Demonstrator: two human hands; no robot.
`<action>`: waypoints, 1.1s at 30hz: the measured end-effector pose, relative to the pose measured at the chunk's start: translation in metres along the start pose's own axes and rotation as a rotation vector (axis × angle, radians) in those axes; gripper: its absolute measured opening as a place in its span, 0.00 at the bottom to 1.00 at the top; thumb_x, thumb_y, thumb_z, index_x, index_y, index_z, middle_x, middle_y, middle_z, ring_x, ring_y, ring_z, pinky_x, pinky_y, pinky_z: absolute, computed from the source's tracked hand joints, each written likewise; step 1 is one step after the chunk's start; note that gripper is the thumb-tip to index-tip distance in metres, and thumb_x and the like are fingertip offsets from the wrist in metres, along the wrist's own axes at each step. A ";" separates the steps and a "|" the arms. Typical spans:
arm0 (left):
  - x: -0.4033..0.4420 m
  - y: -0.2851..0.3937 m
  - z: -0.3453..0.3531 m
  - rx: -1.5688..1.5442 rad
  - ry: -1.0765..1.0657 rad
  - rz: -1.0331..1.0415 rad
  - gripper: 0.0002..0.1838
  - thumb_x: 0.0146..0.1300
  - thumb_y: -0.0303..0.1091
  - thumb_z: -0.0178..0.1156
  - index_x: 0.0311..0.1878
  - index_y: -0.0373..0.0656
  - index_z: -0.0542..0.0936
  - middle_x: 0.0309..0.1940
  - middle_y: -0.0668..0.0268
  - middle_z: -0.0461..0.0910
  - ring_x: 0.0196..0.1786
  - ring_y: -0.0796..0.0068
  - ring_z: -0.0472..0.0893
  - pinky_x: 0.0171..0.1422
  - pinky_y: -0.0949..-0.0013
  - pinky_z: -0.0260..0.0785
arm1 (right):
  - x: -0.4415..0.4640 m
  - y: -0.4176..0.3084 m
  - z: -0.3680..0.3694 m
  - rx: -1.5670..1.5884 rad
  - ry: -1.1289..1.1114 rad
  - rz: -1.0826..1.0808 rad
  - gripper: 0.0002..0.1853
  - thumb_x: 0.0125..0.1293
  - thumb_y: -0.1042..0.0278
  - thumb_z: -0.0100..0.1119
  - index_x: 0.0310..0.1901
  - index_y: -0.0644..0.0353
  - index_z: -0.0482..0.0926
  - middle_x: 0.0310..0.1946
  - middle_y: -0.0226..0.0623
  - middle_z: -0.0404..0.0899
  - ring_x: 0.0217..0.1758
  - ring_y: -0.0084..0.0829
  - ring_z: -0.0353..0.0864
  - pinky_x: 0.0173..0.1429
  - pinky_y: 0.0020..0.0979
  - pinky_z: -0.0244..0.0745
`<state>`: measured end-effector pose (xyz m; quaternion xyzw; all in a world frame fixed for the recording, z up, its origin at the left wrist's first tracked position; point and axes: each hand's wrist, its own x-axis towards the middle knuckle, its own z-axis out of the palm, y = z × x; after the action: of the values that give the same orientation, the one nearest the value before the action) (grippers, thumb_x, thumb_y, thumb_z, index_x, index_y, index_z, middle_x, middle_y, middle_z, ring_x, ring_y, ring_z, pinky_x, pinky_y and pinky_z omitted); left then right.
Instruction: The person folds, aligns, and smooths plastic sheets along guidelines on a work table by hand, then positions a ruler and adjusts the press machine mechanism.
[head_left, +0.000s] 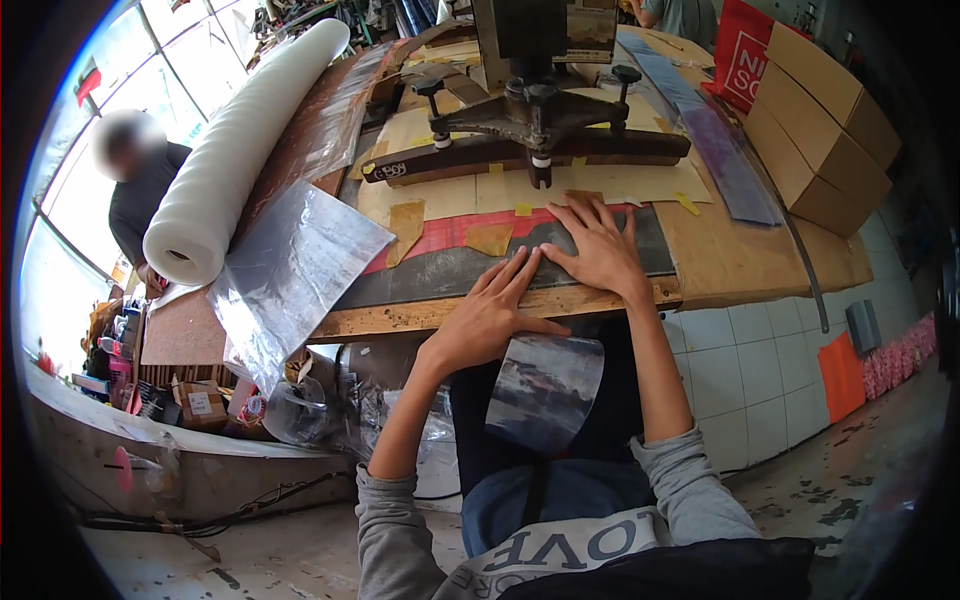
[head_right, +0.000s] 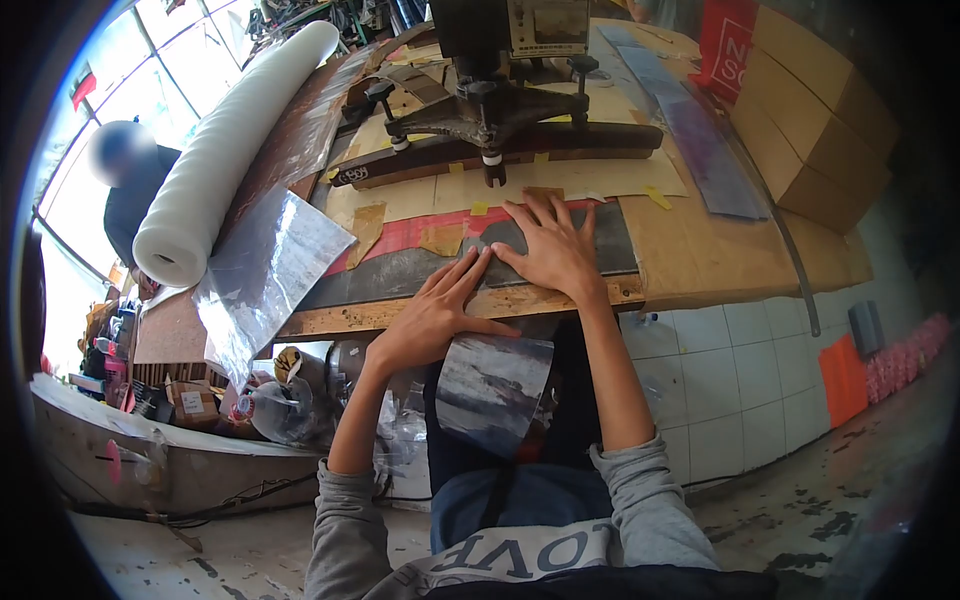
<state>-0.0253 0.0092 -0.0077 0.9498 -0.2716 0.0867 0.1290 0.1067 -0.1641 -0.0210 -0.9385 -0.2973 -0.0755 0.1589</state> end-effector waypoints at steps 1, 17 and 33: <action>0.000 0.000 0.000 0.004 -0.006 0.000 0.33 0.51 0.22 0.53 0.53 0.78 0.83 0.78 0.51 0.46 0.79 0.51 0.48 0.80 0.55 0.44 | 0.000 0.000 0.000 0.000 0.001 0.001 0.36 0.62 0.35 0.53 0.70 0.38 0.65 0.74 0.29 0.58 0.78 0.40 0.51 0.75 0.69 0.32; 0.001 -0.004 -0.003 -0.004 -0.036 0.028 0.37 0.47 0.18 0.54 0.54 0.78 0.82 0.78 0.52 0.43 0.80 0.51 0.45 0.80 0.54 0.44 | 0.002 0.001 0.002 -0.002 -0.003 0.010 0.37 0.61 0.33 0.54 0.70 0.38 0.64 0.75 0.30 0.56 0.79 0.40 0.50 0.75 0.69 0.32; 0.000 -0.010 0.002 -0.044 -0.006 0.053 0.40 0.42 0.17 0.56 0.55 0.77 0.82 0.78 0.50 0.42 0.80 0.47 0.43 0.81 0.50 0.41 | 0.004 -0.003 -0.005 -0.019 -0.067 0.037 0.36 0.63 0.34 0.52 0.71 0.35 0.62 0.76 0.27 0.54 0.80 0.36 0.47 0.76 0.66 0.27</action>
<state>-0.0202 0.0166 -0.0115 0.9394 -0.2989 0.0810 0.1469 0.1080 -0.1618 -0.0145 -0.9472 -0.2843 -0.0436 0.1414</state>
